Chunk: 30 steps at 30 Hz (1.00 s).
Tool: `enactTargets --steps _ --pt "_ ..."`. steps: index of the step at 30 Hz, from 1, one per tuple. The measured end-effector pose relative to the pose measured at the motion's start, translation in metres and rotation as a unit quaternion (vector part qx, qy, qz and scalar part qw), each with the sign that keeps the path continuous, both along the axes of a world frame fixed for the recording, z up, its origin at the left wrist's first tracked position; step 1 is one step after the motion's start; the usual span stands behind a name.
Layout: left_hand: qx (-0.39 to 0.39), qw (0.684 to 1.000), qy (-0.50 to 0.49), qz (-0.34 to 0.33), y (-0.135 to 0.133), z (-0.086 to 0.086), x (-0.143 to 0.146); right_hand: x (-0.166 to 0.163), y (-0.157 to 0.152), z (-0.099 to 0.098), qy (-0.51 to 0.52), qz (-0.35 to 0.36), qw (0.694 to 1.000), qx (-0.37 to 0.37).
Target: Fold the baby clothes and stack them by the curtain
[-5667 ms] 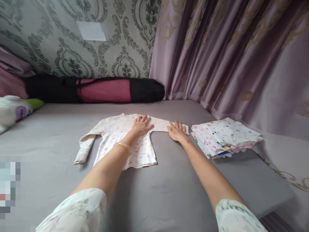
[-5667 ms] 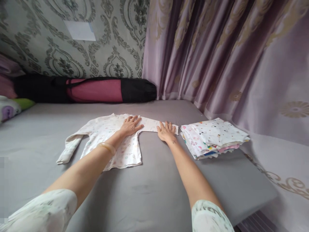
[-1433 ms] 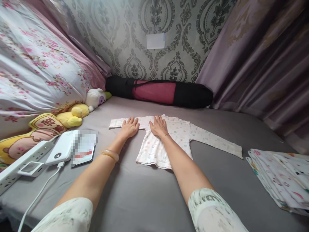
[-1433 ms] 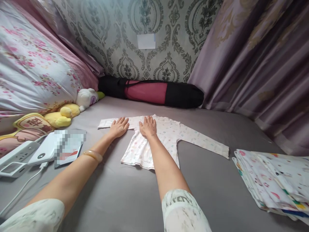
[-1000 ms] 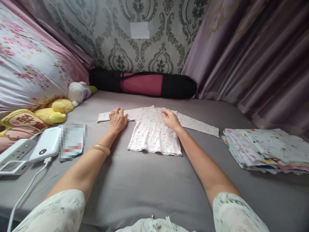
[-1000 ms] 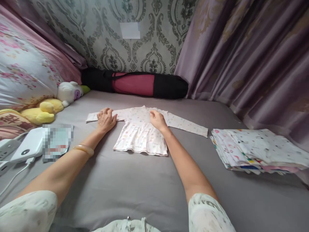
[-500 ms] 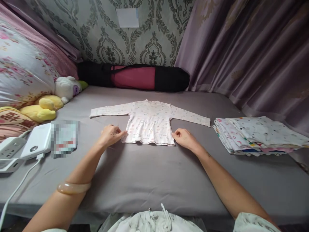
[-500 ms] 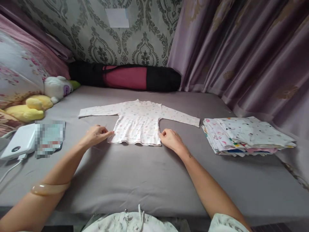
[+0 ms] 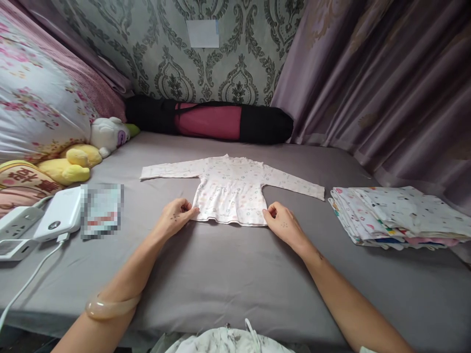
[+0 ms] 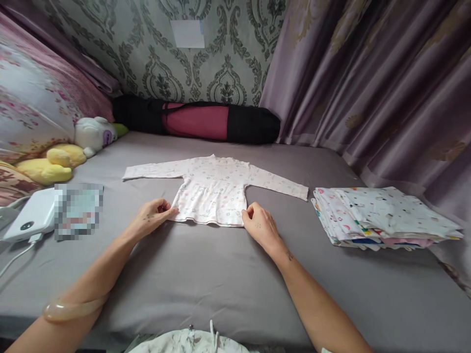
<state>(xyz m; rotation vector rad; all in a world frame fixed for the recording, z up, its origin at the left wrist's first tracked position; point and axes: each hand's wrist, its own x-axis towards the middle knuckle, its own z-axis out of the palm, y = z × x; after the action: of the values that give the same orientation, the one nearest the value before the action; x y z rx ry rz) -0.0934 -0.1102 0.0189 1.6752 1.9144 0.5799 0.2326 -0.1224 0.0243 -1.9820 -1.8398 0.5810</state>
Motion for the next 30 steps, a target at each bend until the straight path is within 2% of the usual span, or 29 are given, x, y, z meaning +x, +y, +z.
enactTargets --steps 4,9,12,17,23,27,30 --pt "0.009 0.998 -0.070 0.006 -0.003 -0.001 -0.003 0.002 0.000 0.004 0.056 0.014 0.998 -0.023" --pt "0.034 0.998 -0.061 -0.005 -0.005 -0.001 -0.013 0.012 0.000 0.012 -0.008 0.065 0.997 -0.027" --pt "0.029 0.999 -0.035 -0.022 -0.004 0.000 -0.016 0.016 0.000 0.015 -0.060 0.085 0.994 -0.039" --pt "0.049 0.994 0.064 -0.067 -0.004 -0.003 -0.016 0.013 -0.002 0.018 -0.136 0.114 0.983 -0.049" --pt "0.111 0.971 0.136 -0.160 0.012 -0.002 -0.024 0.006 0.004 0.036 -0.205 0.149 0.966 -0.054" --pt "0.200 0.946 0.127 -0.222 0.048 0.000 0.006 -0.027 0.035 0.033 -0.183 0.187 0.965 0.034" --pt "0.204 0.931 0.082 -0.292 0.078 -0.007 0.043 -0.059 0.068 0.016 -0.111 0.242 0.962 0.060"
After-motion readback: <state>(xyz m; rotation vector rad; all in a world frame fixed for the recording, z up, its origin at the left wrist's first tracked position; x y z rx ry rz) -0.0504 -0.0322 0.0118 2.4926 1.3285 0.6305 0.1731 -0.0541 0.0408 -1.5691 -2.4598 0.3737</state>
